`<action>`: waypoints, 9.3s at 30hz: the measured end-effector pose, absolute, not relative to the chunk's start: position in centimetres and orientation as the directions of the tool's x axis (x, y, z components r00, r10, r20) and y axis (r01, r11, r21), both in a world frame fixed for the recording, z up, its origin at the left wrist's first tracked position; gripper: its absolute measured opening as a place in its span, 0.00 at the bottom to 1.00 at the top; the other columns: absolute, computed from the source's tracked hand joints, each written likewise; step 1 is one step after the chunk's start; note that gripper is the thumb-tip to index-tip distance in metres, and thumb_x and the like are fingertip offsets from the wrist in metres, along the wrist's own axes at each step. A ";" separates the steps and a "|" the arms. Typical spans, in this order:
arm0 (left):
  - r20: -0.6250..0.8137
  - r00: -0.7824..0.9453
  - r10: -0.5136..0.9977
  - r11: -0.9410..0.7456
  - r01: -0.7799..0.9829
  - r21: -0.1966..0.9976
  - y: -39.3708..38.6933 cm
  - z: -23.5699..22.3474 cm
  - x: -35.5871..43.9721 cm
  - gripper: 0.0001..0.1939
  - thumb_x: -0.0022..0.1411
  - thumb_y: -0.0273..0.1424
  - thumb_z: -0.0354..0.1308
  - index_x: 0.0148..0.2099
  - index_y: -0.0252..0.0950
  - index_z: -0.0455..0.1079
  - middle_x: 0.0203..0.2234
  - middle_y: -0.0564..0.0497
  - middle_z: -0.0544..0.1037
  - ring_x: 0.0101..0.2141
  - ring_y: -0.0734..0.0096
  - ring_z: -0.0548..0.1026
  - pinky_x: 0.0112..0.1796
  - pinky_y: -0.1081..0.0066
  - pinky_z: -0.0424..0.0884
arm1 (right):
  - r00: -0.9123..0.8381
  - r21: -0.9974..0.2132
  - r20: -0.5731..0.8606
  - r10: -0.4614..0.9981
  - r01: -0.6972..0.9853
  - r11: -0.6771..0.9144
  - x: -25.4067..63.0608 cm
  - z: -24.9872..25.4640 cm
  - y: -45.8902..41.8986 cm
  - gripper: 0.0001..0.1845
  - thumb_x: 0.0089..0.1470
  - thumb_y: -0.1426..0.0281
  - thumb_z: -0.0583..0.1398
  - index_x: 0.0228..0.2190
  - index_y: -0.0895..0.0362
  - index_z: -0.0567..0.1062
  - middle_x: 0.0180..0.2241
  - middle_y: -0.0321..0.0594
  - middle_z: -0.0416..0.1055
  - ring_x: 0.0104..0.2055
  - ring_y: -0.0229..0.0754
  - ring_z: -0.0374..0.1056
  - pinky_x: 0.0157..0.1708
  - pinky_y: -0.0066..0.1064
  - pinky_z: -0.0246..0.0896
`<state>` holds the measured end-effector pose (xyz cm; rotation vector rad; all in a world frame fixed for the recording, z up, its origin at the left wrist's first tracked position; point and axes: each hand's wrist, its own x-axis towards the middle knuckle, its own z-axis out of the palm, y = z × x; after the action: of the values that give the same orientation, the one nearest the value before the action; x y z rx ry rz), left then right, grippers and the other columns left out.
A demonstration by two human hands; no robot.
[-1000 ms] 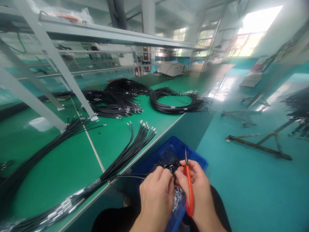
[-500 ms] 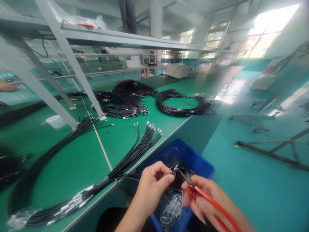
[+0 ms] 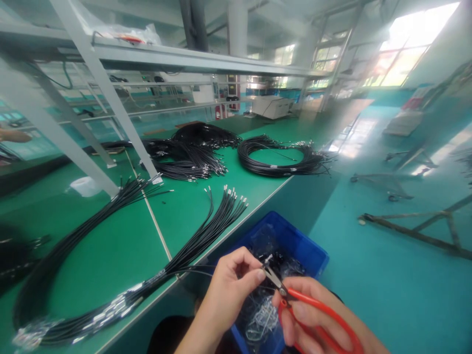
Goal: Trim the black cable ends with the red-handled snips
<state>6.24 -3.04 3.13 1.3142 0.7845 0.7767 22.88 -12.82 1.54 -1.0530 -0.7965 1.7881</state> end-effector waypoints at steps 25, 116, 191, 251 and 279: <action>0.071 0.431 0.900 -0.105 0.055 0.993 -3.6 2.8 6.4 0.06 0.54 0.27 0.58 0.26 0.34 0.66 0.23 0.53 0.68 0.27 0.71 0.66 0.30 0.72 0.61 | -0.254 -0.834 -0.303 0.918 -0.396 -0.385 22.9 2.6 -11.2 0.14 0.53 0.64 0.60 0.38 0.60 0.68 0.26 0.42 0.75 0.15 0.26 0.56 0.15 0.19 0.44; -0.042 0.437 0.899 0.046 0.002 0.999 -2.9 3.4 4.6 0.09 0.54 0.33 0.60 0.26 0.34 0.68 0.20 0.56 0.66 0.24 0.75 0.60 0.27 0.76 0.57 | -0.176 -0.926 -0.219 0.960 -0.271 -0.261 21.6 3.6 -10.7 0.15 0.40 0.75 0.61 0.35 0.58 0.71 0.26 0.39 0.76 0.18 0.30 0.60 0.19 0.22 0.54; 0.038 0.496 0.868 -0.480 0.814 0.329 0.0 1.6 -3.1 0.06 0.54 0.27 0.56 0.30 0.41 0.74 0.24 0.52 0.75 0.31 0.64 0.69 0.35 0.68 0.57 | -0.211 -0.894 -0.215 0.953 0.436 -0.106 14.7 -12.9 -7.4 0.13 0.31 0.79 0.62 0.24 0.54 0.72 0.13 0.25 0.62 0.17 0.35 0.59 0.17 0.23 0.48; -0.021 0.512 0.859 0.223 -0.337 0.915 -3.9 3.0 6.3 0.05 0.58 0.26 0.58 0.29 0.31 0.70 0.21 0.53 0.74 0.22 0.77 0.69 0.27 0.76 0.65 | 0.187 -0.601 -0.269 0.945 -0.799 -0.013 17.4 2.6 -9.4 0.08 0.53 0.75 0.58 0.37 0.55 0.69 0.22 0.34 0.69 0.25 0.36 0.64 0.27 0.27 0.59; 0.004 0.491 0.871 -0.041 0.066 0.997 -4.0 2.6 5.6 0.04 0.58 0.29 0.56 0.31 0.35 0.69 0.24 0.55 0.69 0.27 0.74 0.64 0.29 0.77 0.61 | 0.445 -0.834 -0.239 0.863 -0.549 0.052 17.4 3.7 -7.8 0.20 0.40 0.73 0.67 0.37 0.54 0.68 0.28 0.33 0.72 0.21 0.32 0.60 0.20 0.23 0.54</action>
<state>5.59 -4.04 2.65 1.4792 0.8610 0.8021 17.43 -7.81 3.67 -1.0513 -0.3684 1.1113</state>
